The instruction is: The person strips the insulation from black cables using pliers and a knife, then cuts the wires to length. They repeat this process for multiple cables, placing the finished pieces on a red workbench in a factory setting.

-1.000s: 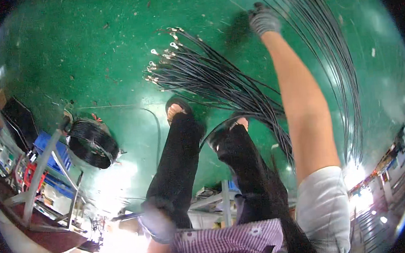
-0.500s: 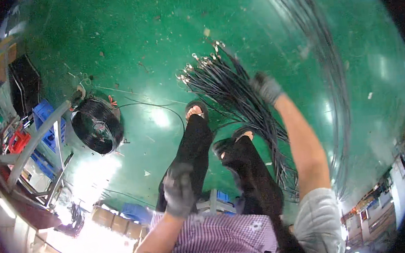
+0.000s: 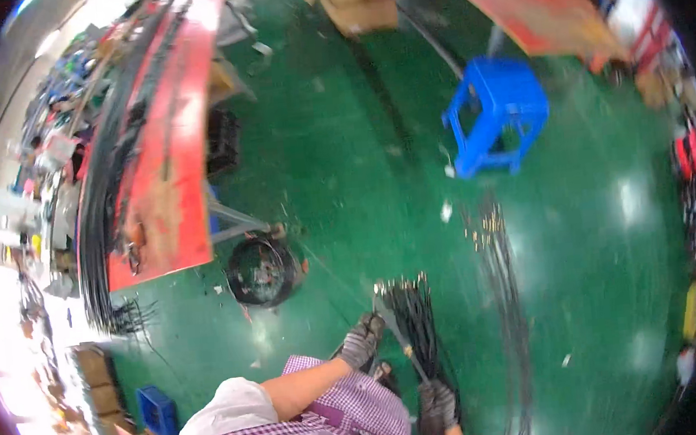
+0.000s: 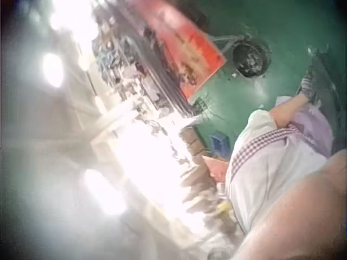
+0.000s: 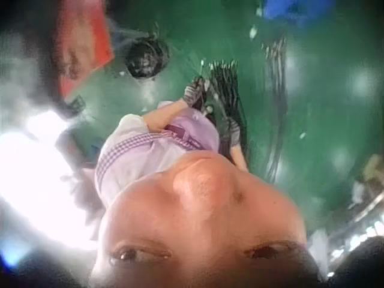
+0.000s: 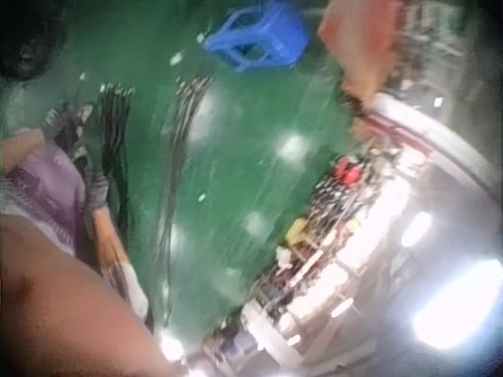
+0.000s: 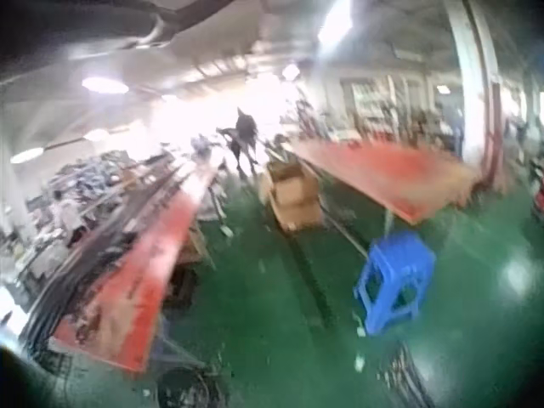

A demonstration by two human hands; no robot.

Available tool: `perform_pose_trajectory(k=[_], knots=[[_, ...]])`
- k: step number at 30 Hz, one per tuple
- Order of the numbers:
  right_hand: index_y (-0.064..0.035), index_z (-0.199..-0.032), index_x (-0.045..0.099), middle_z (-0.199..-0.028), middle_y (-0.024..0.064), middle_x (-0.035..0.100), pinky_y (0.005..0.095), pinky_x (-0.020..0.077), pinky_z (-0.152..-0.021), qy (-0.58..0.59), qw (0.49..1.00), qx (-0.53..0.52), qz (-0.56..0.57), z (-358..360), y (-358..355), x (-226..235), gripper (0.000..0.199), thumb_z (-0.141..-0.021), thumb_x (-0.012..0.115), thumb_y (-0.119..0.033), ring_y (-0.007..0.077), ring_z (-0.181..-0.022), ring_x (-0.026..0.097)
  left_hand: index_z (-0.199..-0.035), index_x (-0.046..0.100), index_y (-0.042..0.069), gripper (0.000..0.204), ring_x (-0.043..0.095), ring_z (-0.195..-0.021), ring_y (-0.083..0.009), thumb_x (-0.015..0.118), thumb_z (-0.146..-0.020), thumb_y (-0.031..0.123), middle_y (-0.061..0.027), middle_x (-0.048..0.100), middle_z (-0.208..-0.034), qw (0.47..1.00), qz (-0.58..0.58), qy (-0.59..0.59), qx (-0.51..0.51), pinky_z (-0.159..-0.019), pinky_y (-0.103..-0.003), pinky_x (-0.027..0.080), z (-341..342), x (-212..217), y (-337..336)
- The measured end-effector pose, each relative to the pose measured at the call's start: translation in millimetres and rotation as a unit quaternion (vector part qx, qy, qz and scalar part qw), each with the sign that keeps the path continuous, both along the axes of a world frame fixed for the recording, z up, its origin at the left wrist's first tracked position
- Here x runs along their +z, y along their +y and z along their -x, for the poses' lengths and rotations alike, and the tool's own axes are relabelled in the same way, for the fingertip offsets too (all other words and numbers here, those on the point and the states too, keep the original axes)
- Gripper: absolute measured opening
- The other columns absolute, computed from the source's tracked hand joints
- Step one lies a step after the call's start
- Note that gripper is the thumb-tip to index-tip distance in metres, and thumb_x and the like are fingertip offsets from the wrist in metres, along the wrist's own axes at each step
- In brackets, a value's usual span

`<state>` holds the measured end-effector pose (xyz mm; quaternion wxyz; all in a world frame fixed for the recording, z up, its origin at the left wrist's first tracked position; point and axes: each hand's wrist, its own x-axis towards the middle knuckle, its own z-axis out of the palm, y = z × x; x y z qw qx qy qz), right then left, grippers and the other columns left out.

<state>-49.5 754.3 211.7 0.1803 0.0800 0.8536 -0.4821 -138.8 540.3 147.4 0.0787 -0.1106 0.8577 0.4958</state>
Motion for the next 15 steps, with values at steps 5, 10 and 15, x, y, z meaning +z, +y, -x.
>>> perform_pose_trajectory(k=[5,10,15], knots=[[-0.0041,-0.081,0.056,-0.064,0.0119,0.055,0.0322,0.0402,-0.053,0.043,0.998,0.0,0.042,-36,-31,48,0.023,-0.082,0.042,-0.023,0.022,-0.057,0.051,-0.088,0.048,0.007,0.013,0.049,-0.065,-0.017,0.04,-0.084,0.017,-0.0046,0.052,-0.075,0.999,-0.015,-0.031,0.034,-0.057,-0.029,0.04,-59,72,-25],[-0.003,-0.089,0.057,-0.069,0.0088,0.058,0.0287,0.0399,-0.057,0.139,0.982,0.009,0.128,-74,-51,93,0.028,-0.083,0.042,-0.026,0.0159,-0.062,0.05,-0.09,0.049,0.009,0.023,0.042,-0.055,-0.0112,0.039,-0.085,0.028,-0.0006,0.047,-0.061,0.93,-0.326,0.119,0.121,-0.049,-0.028,0.037,-149,83,-57],[-0.0028,-0.087,0.056,-0.066,0.0091,0.055,0.0315,0.0375,-0.052,0.111,0.986,0.112,0.05,-103,-90,154,0.03,-0.083,0.04,-0.027,0.018,-0.058,0.049,-0.081,0.048,0.009,0.018,0.04,-0.054,-0.0084,0.043,-0.084,0.026,0.0023,0.043,-0.06,0.874,-0.381,0.179,0.243,-0.048,-0.023,0.034,-183,161,-124]])
